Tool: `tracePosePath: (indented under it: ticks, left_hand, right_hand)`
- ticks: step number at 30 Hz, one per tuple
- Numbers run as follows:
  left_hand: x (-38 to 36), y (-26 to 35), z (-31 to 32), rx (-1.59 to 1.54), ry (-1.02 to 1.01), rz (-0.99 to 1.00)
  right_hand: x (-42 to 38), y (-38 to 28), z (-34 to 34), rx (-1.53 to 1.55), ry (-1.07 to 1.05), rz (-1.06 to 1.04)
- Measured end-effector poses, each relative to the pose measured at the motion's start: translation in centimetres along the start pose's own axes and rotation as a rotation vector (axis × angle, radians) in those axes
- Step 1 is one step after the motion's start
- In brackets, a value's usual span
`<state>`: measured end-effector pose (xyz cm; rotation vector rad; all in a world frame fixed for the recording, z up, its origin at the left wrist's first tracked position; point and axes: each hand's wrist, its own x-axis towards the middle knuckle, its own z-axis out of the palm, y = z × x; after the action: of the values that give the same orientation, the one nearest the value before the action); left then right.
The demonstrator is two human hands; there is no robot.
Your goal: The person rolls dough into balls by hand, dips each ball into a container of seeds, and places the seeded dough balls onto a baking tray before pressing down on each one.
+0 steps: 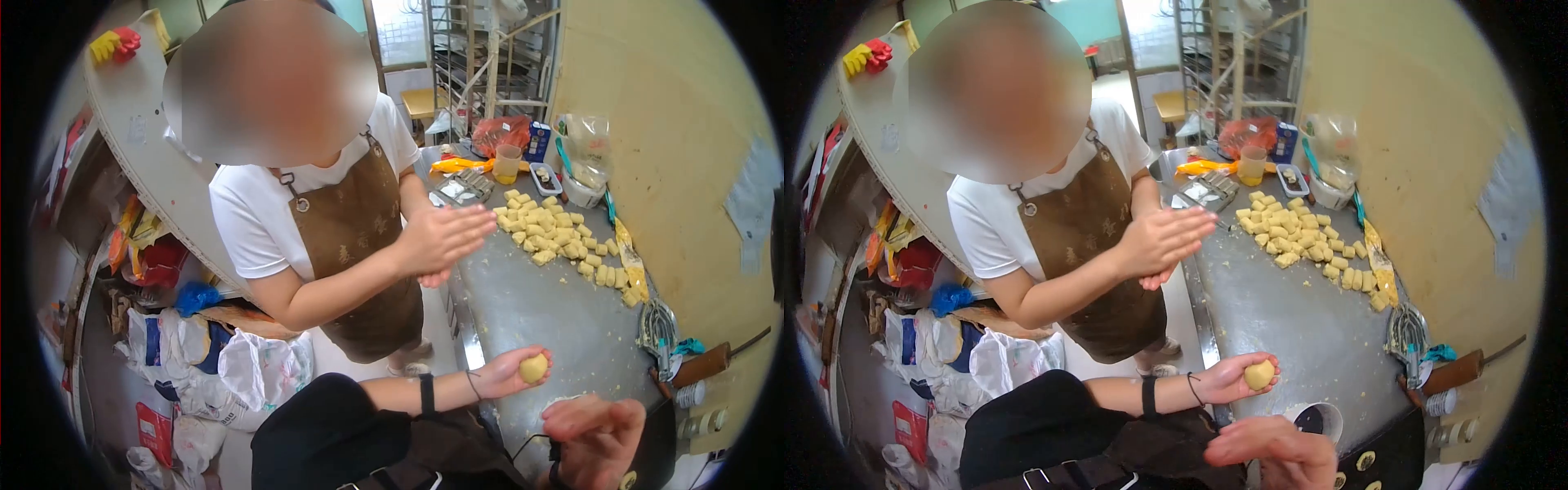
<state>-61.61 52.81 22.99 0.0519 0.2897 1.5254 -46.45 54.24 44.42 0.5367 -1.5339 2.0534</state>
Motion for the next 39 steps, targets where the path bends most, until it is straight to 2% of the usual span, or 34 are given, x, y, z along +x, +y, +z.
tracePosePath:
  ticks: [5, 8, 11, 14, 15, 18, 19, 22, 23, 26, 29, 33, 36, 39]
  left_hand:
    - [-1.5, 1.1, -1.3, -0.001, 0.085, 0.083]
    - [-2.4, 1.6, -2.4, -0.003, 0.08, 0.112]
    - [-3.0, 1.5, -3.1, -0.018, 0.109, 0.121]
    - [-3.7, 1.4, -3.0, -0.056, 0.157, 0.106]
    - [-4.0, 1.4, -2.8, -0.067, 0.179, 0.101]
    - [-4.5, 1.7, -2.5, -0.046, 0.179, 0.105]
    - [-4.7, 1.9, -2.4, -0.03, 0.169, 0.107]
    - [-6.0, 2.3, 1.0, 0.041, 0.03, 0.063]
    - [-6.4, 1.9, 1.7, 0.04, -0.049, 0.061]
    - [-6.8, 1.4, 2.8, 0.066, -0.236, 0.041]
    - [-6.7, 0.9, 3.4, 0.111, -0.314, -0.011]
    - [-6.3, 0.0, 2.8, 0.135, -0.227, -0.037]
    - [-6.5, -0.3, 3.0, 0.169, -0.243, -0.03]
    - [-5.8, -1.0, 1.8, 0.234, -0.208, -0.016]
  right_hand:
    - [0.2, 0.1, 1.1, 0.187, 0.184, 0.129]
    - [0.9, 0.8, 1.7, 0.187, 0.253, -0.04]
    - [0.8, 1.8, 1.4, 0.122, 0.193, 0.012]
    - [1.6, 1.3, 1.5, 0.329, -0.123, 0.143]
    - [2.0, 1.7, 2.2, 0.273, -0.055, 0.009]
    - [-0.4, 3.1, -1.2, 0.098, -0.032, -0.121]
    - [-0.9, 3.7, -2.7, -0.091, -0.007, -0.127]
    - [0.2, 3.8, -3.0, -0.887, 0.046, 0.24]
    - [-0.4, 5.2, -3.8, -1.199, -0.023, 0.235]
    - [-3.1, 7.6, -5.0, -1.424, -0.036, 0.298]
    - [-4.9, 8.2, -5.2, -1.341, 0.103, 0.299]
    - [-6.1, 8.2, -5.3, -1.356, 0.185, 0.272]
    - [-6.5, 8.0, -5.5, -1.336, 0.198, 0.282]
    - [-5.8, 7.4, -4.7, -1.34, 0.132, 0.202]
